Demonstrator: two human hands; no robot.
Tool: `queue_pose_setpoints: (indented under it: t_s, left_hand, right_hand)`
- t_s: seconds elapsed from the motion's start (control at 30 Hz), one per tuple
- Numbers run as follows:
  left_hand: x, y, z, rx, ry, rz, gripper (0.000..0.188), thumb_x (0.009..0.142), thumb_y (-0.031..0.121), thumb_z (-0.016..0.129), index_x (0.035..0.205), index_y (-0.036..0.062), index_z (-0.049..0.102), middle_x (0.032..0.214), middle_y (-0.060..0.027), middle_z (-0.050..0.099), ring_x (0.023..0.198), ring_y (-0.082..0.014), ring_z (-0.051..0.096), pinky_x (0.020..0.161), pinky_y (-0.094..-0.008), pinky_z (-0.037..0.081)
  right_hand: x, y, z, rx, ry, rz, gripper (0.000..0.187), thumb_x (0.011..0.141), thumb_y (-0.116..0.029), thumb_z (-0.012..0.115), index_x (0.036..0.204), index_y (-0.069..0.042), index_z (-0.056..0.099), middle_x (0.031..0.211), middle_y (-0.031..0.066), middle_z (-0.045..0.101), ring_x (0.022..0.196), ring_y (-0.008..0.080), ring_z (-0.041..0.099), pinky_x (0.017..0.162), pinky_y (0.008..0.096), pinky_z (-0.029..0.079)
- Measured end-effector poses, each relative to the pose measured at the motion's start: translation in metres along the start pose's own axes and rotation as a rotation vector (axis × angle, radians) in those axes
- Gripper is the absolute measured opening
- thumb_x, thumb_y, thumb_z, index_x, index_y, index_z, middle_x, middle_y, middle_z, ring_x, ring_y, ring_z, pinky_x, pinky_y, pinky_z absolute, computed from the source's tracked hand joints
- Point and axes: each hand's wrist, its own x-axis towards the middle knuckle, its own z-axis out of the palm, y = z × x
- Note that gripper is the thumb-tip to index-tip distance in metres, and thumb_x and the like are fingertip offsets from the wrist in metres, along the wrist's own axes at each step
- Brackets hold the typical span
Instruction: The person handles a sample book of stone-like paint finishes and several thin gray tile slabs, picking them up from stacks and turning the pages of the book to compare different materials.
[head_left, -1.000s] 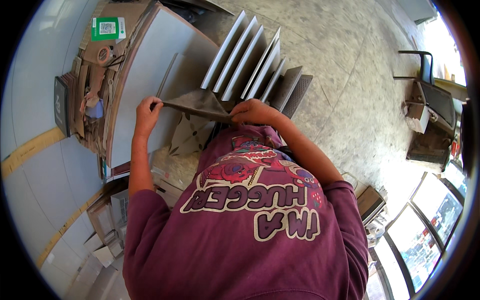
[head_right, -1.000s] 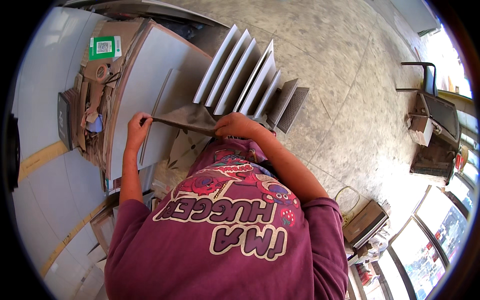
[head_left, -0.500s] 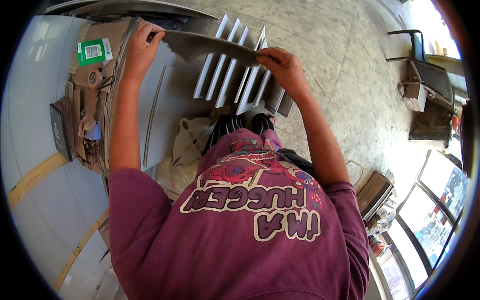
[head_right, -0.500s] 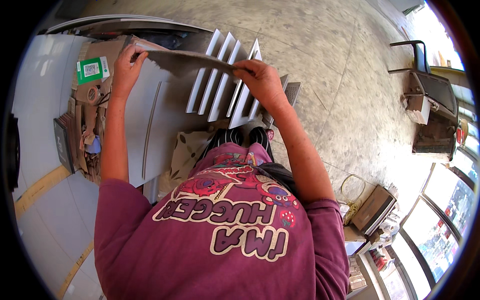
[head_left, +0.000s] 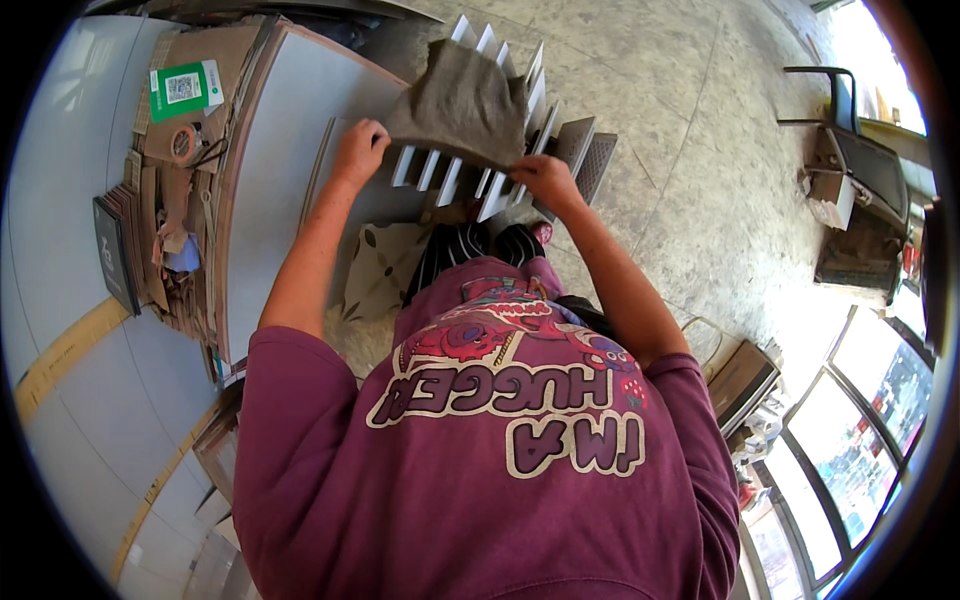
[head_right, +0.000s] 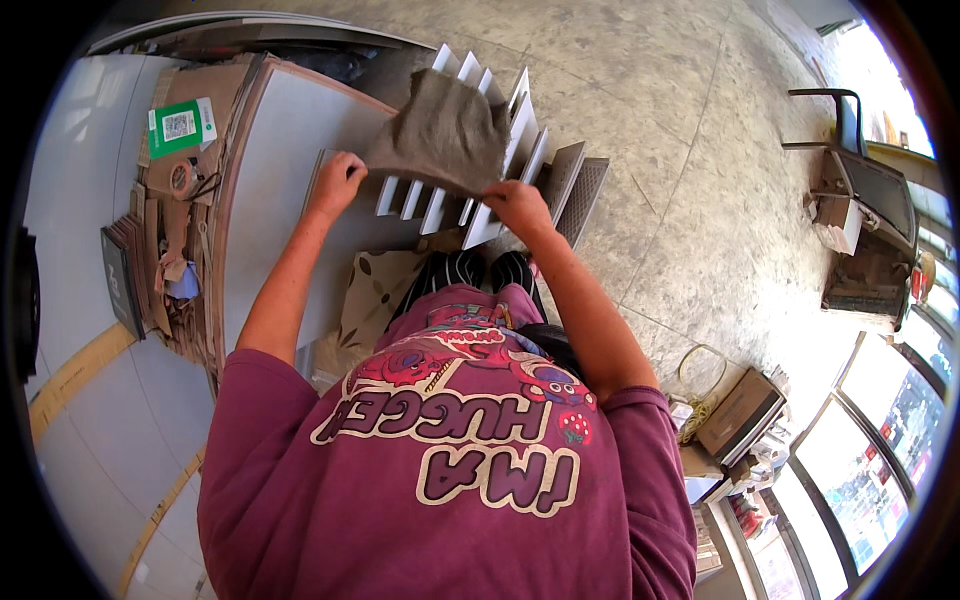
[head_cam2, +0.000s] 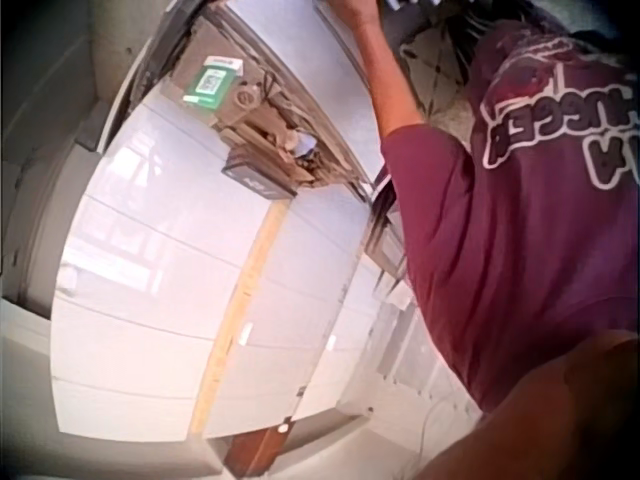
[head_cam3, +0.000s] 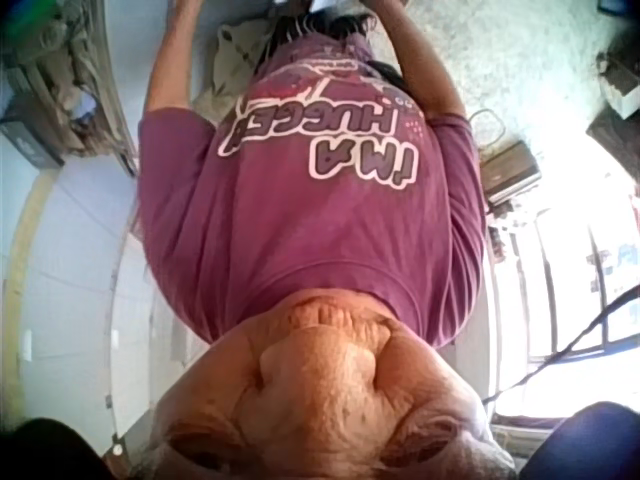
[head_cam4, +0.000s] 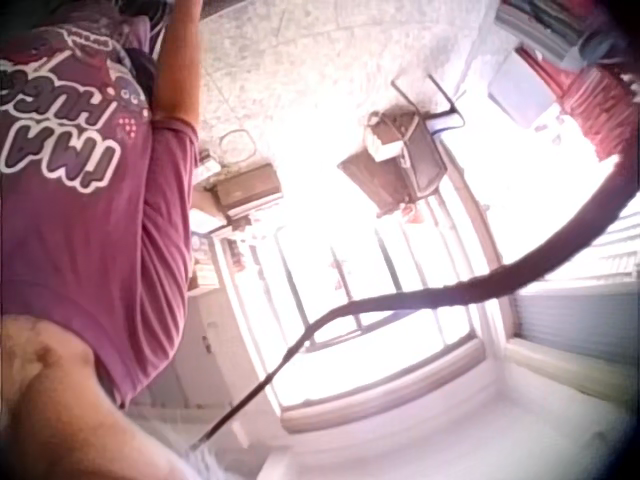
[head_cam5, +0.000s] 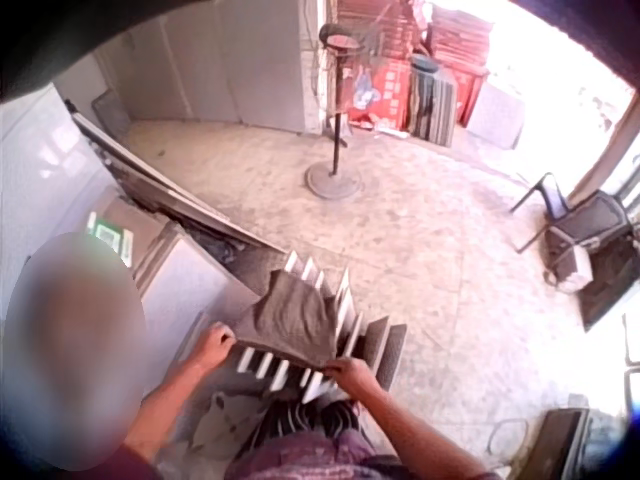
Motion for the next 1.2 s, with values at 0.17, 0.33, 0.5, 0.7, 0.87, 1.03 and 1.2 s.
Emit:
queue_pose_setpoints:
  t_s: [0.17, 0.33, 0.5, 0.7, 0.87, 1.03, 1.2]
  left_hand:
    - [-0.102, -0.016, 0.024, -0.036, -0.168, -0.157, 0.007, 0.073, 0.006, 0.060, 0.073, 0.0021, 0.055, 0.074, -0.0132, 0.055, 0.071, -0.0314, 0.054, 0.064, -0.0385, 0.043]
    - [-0.188, -0.009, 0.029, -0.065, -0.251, -0.240, 0.009, 0.071, 0.007, 0.063, 0.073, 0.0013, 0.057, 0.073, -0.0140, 0.054, 0.071, -0.0327, 0.054, 0.063, -0.0390, 0.043]
    - [-0.233, 0.008, 0.025, -0.104, -0.333, -0.373, 0.011, 0.070, 0.006, 0.065, 0.072, 0.0000, 0.056, 0.073, -0.0137, 0.055, 0.071, -0.0311, 0.055, 0.062, -0.0383, 0.043]
    - [-0.210, 0.034, -0.017, -0.151, -0.153, -0.382, 0.008, 0.074, 0.005, 0.063, 0.074, 0.0002, 0.057, 0.069, -0.0071, 0.055, 0.063, -0.0148, 0.054, 0.058, -0.0279, 0.043]
    - [-0.162, 0.064, -0.071, -0.176, -0.082, -0.410, 0.007, 0.076, 0.004, 0.061, 0.076, -0.0001, 0.055, 0.070, -0.0062, 0.054, 0.063, -0.0128, 0.050, 0.060, -0.0264, 0.042]
    - [-0.113, 0.104, -0.115, -0.159, -0.026, -0.311, 0.007, 0.078, 0.004, 0.061, 0.078, -0.0004, 0.055, 0.071, -0.0049, 0.052, 0.064, -0.0122, 0.048, 0.061, -0.0257, 0.041]
    - [-0.055, 0.125, -0.132, -0.072, 0.023, -0.137, 0.007, 0.078, 0.003, 0.061, 0.079, -0.0007, 0.055, 0.071, -0.0047, 0.052, 0.064, -0.0118, 0.048, 0.062, -0.0252, 0.041]
  right_hand:
    - [-0.032, 0.024, 0.036, -0.147, -0.327, 0.012, 0.027, 0.070, -0.027, 0.064, 0.092, -0.013, 0.069, 0.091, 0.0098, 0.065, 0.086, 0.0285, 0.062, 0.079, 0.0362, 0.048]
    - [-0.041, 0.017, 0.043, -0.135, -0.595, 0.035, 0.026, 0.068, -0.025, 0.065, 0.090, -0.013, 0.070, 0.084, 0.0094, 0.067, 0.077, 0.0245, 0.064, 0.074, 0.0328, 0.050]
    - [-0.049, -0.007, 0.036, -0.112, -0.717, -0.023, 0.027, 0.068, -0.024, 0.064, 0.091, -0.010, 0.069, 0.079, 0.0101, 0.067, 0.068, 0.0219, 0.065, 0.069, 0.0316, 0.051]
    - [-0.058, -0.028, 0.023, -0.039, -0.730, -0.082, 0.027, 0.069, -0.023, 0.064, 0.092, -0.008, 0.069, 0.081, 0.0099, 0.067, 0.074, 0.0216, 0.064, 0.071, 0.0315, 0.051]
    - [-0.055, -0.034, 0.002, 0.149, -0.688, -0.054, 0.025, 0.075, -0.014, 0.066, 0.097, -0.003, 0.067, 0.078, 0.0086, 0.067, 0.072, 0.0127, 0.063, 0.069, 0.0266, 0.051]
    - [-0.058, -0.057, -0.034, 0.449, -0.736, 0.039, 0.022, 0.081, -0.010, 0.063, 0.100, 0.001, 0.064, 0.084, 0.0057, 0.066, 0.077, 0.0113, 0.062, 0.072, 0.0250, 0.050]
    - [-0.056, -0.066, -0.065, 0.631, -0.552, -0.038, 0.019, 0.084, -0.009, 0.061, 0.100, 0.002, 0.063, 0.085, 0.0030, 0.064, 0.079, 0.0091, 0.059, 0.073, 0.0229, 0.048]
